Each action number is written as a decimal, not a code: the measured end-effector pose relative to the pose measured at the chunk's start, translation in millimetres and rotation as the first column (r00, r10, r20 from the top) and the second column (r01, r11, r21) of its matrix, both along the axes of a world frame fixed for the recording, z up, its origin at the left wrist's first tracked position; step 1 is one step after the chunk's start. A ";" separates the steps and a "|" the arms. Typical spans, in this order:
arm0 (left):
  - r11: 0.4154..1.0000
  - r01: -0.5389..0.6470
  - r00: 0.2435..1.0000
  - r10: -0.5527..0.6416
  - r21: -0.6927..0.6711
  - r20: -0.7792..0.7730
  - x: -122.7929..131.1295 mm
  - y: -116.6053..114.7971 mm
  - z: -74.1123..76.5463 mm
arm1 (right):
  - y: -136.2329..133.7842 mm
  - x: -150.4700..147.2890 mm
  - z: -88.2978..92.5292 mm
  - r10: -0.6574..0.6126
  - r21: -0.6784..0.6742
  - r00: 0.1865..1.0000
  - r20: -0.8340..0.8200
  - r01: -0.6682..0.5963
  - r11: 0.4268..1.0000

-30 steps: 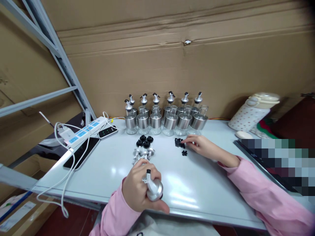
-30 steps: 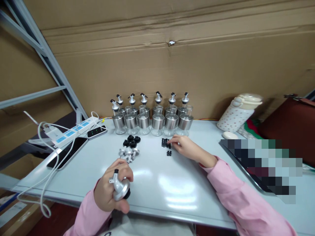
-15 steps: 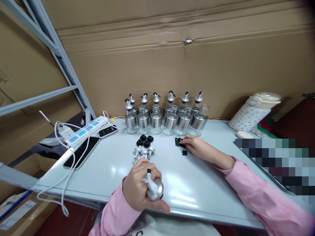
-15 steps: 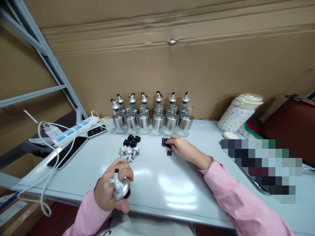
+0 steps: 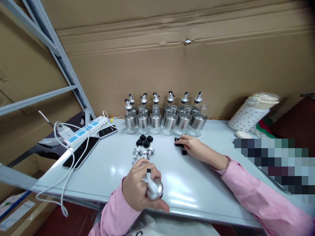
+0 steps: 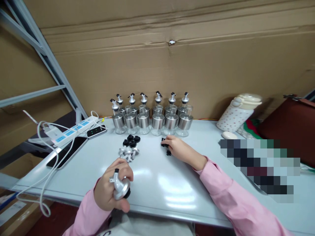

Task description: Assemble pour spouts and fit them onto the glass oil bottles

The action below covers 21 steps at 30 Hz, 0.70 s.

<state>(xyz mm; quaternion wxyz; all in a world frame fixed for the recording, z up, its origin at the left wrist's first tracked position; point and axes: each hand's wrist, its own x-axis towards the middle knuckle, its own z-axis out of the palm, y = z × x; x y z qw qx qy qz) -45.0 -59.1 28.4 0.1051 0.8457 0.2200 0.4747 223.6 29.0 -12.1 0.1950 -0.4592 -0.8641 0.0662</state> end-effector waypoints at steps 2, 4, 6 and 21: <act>1.000 0.000 1.000 0.000 0.000 -0.001 0.1 -0.4 -0.1 | 0.5 -0.1 -1.3 0.003 0.005 1.000 0.010 -0.003 1.000; 1.000 0.001 1.000 -0.001 0.004 -0.002 0.1 -0.6 -0.2 | 0.8 0.2 -1.5 0.002 0.011 1.000 0.011 -0.002 1.000; 1.000 0.005 1.000 -0.005 0.008 -0.005 0.0 -0.6 -0.3 | 0.9 0.7 -0.9 -0.003 0.014 1.000 0.006 0.003 1.000; 1.000 0.007 1.000 -0.007 0.003 -0.013 -1.0 -0.2 0.6 | 0.4 3.3 4.2 -0.035 -0.002 0.997 0.072 0.035 0.999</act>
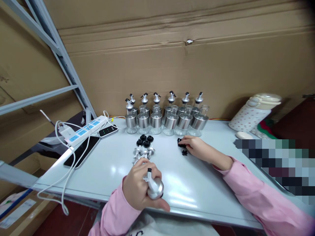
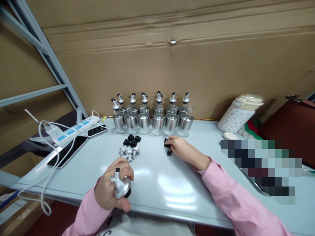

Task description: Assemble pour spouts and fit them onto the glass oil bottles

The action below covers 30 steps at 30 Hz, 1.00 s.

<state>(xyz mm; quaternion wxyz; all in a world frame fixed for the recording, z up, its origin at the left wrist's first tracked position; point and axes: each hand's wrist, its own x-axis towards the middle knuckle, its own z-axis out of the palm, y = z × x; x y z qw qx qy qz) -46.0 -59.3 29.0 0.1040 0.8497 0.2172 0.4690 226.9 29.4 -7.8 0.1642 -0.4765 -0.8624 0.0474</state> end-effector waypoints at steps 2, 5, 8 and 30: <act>1.000 -0.004 1.000 0.004 0.001 0.001 0.3 0.0 -0.1 | -0.1 0.1 -0.7 0.003 0.001 1.000 -0.001 -0.003 1.000; 1.000 -0.006 1.000 0.006 0.006 0.004 0.7 -0.4 1.3 | -0.4 -0.2 -2.9 0.010 0.012 1.000 -0.006 -0.010 1.000; 1.000 -0.008 1.000 0.008 0.015 -0.001 0.9 -0.5 2.7 | -0.9 -1.4 -4.5 0.004 0.027 1.000 -0.007 -0.004 1.000; 0.999 -0.014 0.913 0.000 -0.031 -0.409 7.4 7.6 -16.5 | -125.1 -94.0 39.7 0.180 0.166 0.827 -0.533 -0.106 0.980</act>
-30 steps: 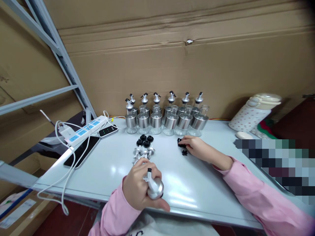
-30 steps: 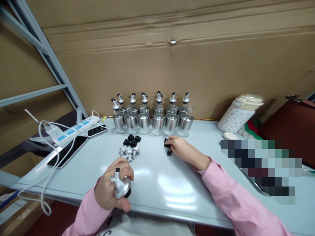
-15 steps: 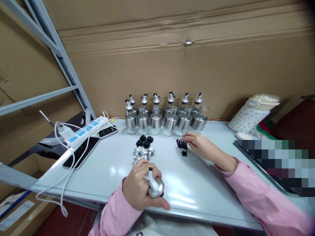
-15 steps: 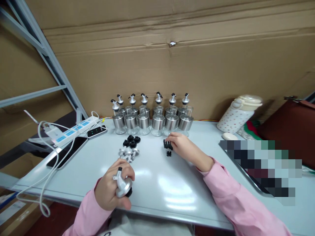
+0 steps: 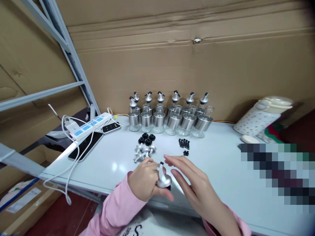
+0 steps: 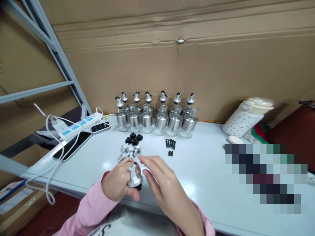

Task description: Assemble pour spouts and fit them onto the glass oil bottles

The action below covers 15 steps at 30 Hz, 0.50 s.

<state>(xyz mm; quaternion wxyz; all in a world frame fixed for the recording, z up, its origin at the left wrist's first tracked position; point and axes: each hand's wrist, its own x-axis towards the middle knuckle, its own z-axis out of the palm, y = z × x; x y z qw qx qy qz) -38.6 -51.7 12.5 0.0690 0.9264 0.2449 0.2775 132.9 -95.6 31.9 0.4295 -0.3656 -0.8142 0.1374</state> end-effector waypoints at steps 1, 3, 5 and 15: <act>1.000 0.021 1.000 -0.021 -0.001 -0.011 1.6 -0.7 -1.0 | 2.8 -1.0 -2.4 0.026 -0.015 1.000 -0.012 -0.026 1.000; 0.998 0.055 0.998 -0.055 -0.004 -0.011 4.7 -2.4 -2.4 | 7.9 -1.7 -4.6 0.072 -0.067 0.997 -0.041 -0.074 0.995; 0.997 0.080 0.997 -0.080 0.004 0.005 6.9 -3.6 -3.2 | 10.6 -2.2 -5.1 0.106 -0.133 0.991 -0.077 -0.115 0.984; 0.989 0.148 0.989 -0.148 -0.027 0.007 8.2 -8.6 -4.6 | 10.3 -2.4 -9.5 0.141 -0.202 0.983 -0.115 -0.162 0.966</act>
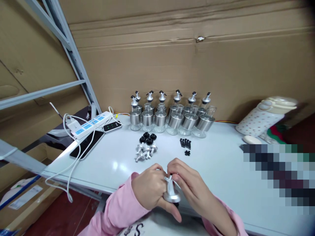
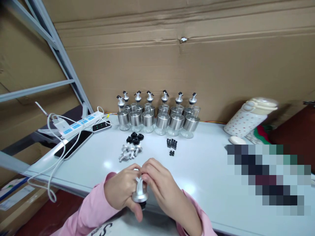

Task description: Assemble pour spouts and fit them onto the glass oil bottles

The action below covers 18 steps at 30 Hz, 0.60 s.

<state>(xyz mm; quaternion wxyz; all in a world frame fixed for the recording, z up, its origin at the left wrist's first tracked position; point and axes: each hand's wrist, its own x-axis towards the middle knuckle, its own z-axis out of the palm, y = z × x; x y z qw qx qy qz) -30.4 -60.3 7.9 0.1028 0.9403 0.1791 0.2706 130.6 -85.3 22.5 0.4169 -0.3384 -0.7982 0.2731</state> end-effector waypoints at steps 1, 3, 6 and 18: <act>1.000 0.002 1.000 -0.002 -0.011 -0.004 0.1 -0.6 -0.5 | 0.4 0.3 0.3 -0.002 0.013 1.000 0.012 0.002 1.000; 1.000 0.005 1.000 -0.006 -0.031 -0.030 0.3 -1.2 -2.1 | 1.0 1.2 1.1 -0.010 0.046 0.999 0.039 0.008 0.999; 1.000 -0.014 0.998 0.013 -0.015 -0.064 1.2 -0.7 -4.8 | 1.1 2.9 1.7 -0.050 0.114 0.997 0.057 0.043 0.992; 0.950 -0.313 0.942 0.311 0.006 -0.125 -27.6 13.0 11.4 | 5.8 20.7 7.2 -0.392 0.163 0.914 0.109 0.372 0.914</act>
